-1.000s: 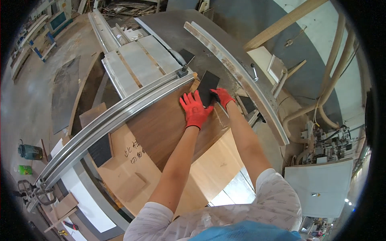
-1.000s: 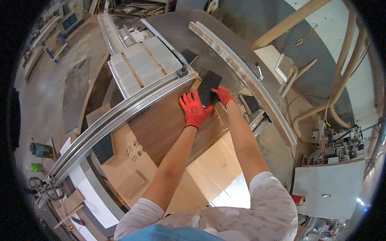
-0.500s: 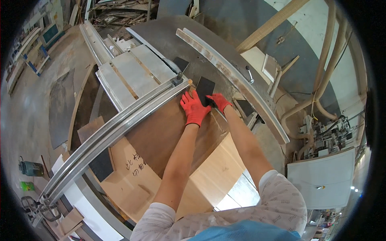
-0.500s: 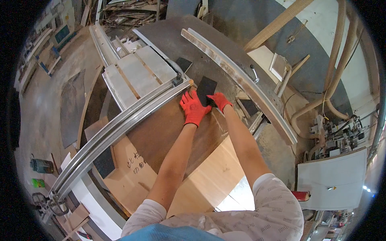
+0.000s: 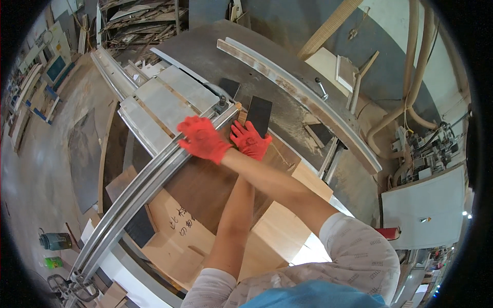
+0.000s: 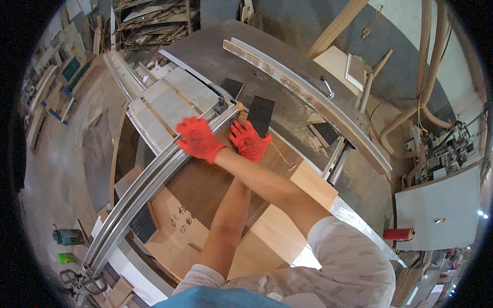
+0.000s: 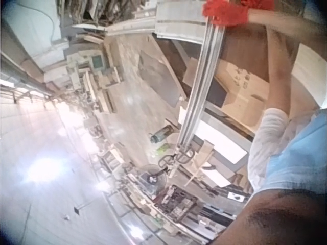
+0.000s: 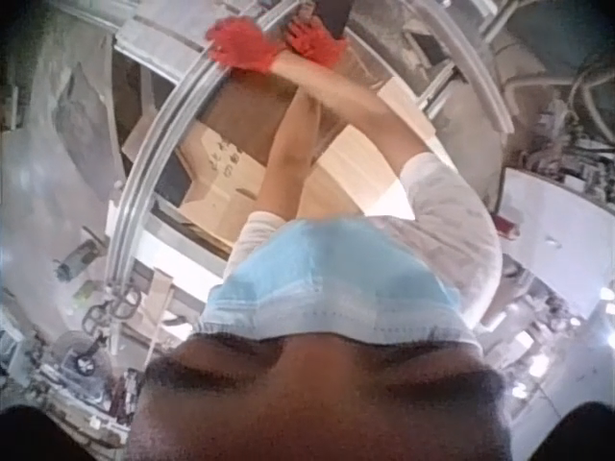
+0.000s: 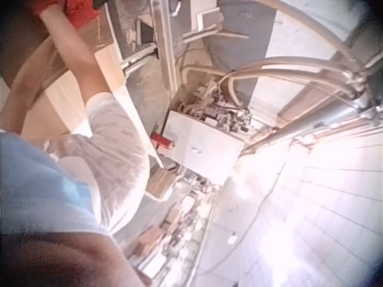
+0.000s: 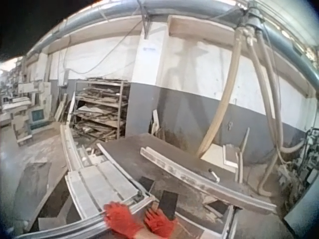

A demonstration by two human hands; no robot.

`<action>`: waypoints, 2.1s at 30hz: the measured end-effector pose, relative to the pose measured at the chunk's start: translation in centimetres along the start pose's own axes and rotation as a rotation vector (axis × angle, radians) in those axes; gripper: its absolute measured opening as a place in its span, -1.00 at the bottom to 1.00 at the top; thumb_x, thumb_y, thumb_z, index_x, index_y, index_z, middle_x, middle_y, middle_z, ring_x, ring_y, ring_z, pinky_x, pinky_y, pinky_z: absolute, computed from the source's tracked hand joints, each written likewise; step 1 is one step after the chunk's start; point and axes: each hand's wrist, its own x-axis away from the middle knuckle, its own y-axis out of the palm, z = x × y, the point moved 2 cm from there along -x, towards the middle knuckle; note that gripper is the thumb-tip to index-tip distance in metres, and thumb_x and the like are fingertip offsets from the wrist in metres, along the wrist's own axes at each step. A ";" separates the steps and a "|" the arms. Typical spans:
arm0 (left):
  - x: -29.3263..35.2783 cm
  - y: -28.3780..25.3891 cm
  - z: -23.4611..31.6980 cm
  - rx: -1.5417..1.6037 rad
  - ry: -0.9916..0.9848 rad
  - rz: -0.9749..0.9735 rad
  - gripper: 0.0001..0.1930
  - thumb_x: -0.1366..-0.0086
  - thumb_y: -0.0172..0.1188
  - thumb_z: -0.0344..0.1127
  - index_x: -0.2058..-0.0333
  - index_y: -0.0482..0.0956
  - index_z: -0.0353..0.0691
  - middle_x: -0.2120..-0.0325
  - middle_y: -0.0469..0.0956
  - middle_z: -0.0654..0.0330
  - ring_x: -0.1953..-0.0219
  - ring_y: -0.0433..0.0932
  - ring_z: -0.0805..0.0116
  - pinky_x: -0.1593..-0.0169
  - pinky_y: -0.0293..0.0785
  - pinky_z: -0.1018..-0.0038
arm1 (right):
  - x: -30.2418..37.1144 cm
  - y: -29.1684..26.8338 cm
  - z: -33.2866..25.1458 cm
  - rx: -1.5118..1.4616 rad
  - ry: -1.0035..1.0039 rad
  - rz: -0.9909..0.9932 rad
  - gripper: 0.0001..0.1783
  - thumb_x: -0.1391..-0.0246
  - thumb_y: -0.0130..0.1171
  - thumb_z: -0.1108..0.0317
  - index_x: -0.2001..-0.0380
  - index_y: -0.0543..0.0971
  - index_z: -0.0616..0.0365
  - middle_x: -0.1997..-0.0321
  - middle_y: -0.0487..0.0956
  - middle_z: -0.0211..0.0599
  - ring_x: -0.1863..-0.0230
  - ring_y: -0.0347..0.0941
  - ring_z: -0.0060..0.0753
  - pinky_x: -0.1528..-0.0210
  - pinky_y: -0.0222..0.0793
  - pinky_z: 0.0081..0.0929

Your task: The person picks up small, dark rectangular wood pieces from a table saw and stacks them onto a larger pile on the floor. The person repeatedly moves between the saw and the floor pile, handling the wood pieces one by one or in small groups.

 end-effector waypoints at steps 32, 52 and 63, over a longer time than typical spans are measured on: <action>-7.5 2.7 -4.5 0.097 0.031 -0.002 -0.13 0.21 0.44 0.21 0.03 0.33 -0.27 -0.16 0.31 -0.24 -0.26 0.21 -0.14 -0.22 0.12 -0.03 | -7.2 13.9 4.0 0.151 0.032 -0.121 -0.48 -0.17 -0.01 -0.19 0.40 0.65 0.02 0.27 0.57 -0.22 0.13 0.42 -0.21 -0.15 0.07 -0.24; -9.0 8.3 -9.1 -0.173 0.147 0.292 0.10 0.13 0.40 0.31 -0.26 0.19 -0.29 -0.28 0.21 -0.17 -0.34 0.14 -0.13 -0.28 0.08 -0.09 | -11.0 4.6 9.6 -0.138 -0.348 0.195 -0.49 -0.03 0.22 0.23 -0.09 0.52 0.03 -0.01 0.57 -0.20 0.01 0.47 -0.02 -0.22 0.23 -0.08; -8.7 6.0 -5.1 0.096 -0.019 -0.064 0.03 0.18 0.38 0.29 -0.17 0.27 -0.29 -0.29 0.19 -0.20 -0.35 0.10 -0.16 -0.32 0.04 -0.05 | -4.8 -5.5 37.6 0.821 -0.497 -0.863 0.17 0.43 0.51 0.15 -0.37 0.19 -0.20 -0.41 0.26 -0.39 -0.40 0.18 -0.24 -0.28 0.18 -0.18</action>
